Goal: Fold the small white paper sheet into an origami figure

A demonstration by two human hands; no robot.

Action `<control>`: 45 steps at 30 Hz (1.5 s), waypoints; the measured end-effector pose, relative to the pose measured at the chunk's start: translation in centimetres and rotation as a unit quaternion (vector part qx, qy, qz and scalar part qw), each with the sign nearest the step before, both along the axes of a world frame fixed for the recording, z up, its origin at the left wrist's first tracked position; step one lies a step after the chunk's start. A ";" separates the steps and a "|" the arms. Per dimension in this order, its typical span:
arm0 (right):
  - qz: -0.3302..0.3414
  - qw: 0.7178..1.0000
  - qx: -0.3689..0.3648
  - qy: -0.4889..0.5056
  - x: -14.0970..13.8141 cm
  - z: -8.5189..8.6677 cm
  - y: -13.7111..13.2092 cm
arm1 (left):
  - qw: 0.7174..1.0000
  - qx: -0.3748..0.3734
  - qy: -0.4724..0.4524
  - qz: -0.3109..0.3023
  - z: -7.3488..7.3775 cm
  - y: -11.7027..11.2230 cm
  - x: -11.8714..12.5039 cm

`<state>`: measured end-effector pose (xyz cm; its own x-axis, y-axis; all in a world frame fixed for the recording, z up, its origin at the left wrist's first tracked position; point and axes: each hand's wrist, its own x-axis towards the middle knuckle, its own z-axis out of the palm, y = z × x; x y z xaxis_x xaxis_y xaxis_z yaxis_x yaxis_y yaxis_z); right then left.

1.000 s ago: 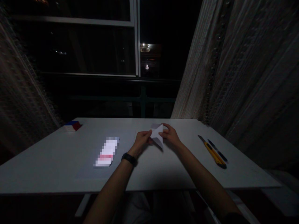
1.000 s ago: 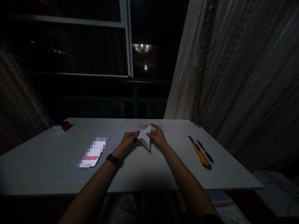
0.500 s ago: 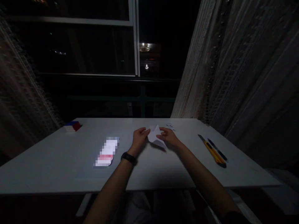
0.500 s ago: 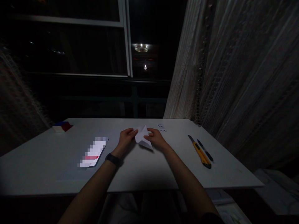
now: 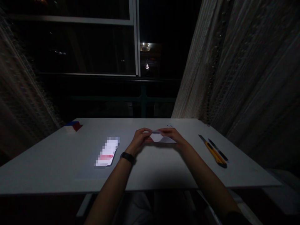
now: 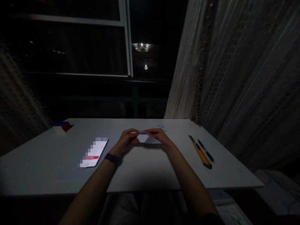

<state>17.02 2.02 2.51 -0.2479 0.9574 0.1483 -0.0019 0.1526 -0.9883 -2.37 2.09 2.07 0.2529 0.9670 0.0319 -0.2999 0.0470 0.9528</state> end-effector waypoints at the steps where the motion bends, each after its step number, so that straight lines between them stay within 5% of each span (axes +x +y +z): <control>1: 0.022 1.000 -0.005 -0.009 0.2 0.2 -0.1 | 1.000 -0.001 -0.005 -0.005 0.1 0.0 0.0; 9: 0.127 0.991 -0.016 -0.026 0.6 0.6 -1.0 | 0.999 0.036 -0.021 -0.006 -0.1 0.0 -0.2; 15: 0.041 0.998 0.034 -0.033 -0.2 -0.4 -0.4 | 0.993 0.099 0.046 0.049 -0.2 0.0 0.4; 21: 0.022 0.999 0.028 -0.026 -0.8 -1.5 -0.2 | 0.978 0.141 0.121 0.090 -0.2 0.0 0.9; 27: -0.050 0.998 0.015 -0.046 -1.8 -1.3 -0.4 | 0.983 0.113 0.111 0.098 -0.2 -0.1 1.0; 34: -0.033 0.999 -0.013 -0.038 -1.5 -1.1 -0.5 | 0.995 0.039 0.065 0.069 0.0 -0.3 0.8; 41: -0.065 0.995 0.016 -0.070 -1.6 -1.2 -0.5 | 0.996 0.045 0.027 0.073 0.0 -0.3 0.7; 45: -0.027 0.998 0.016 -0.059 -1.6 -1.3 -0.6 | 0.993 0.065 0.045 0.085 -0.1 0.1 0.6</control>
<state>15.42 1.39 1.19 -0.2130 0.9651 0.1521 0.1226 0.1808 -0.9758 -1.72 2.14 1.93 0.0931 0.9851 0.1446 -0.2061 -0.1230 0.9708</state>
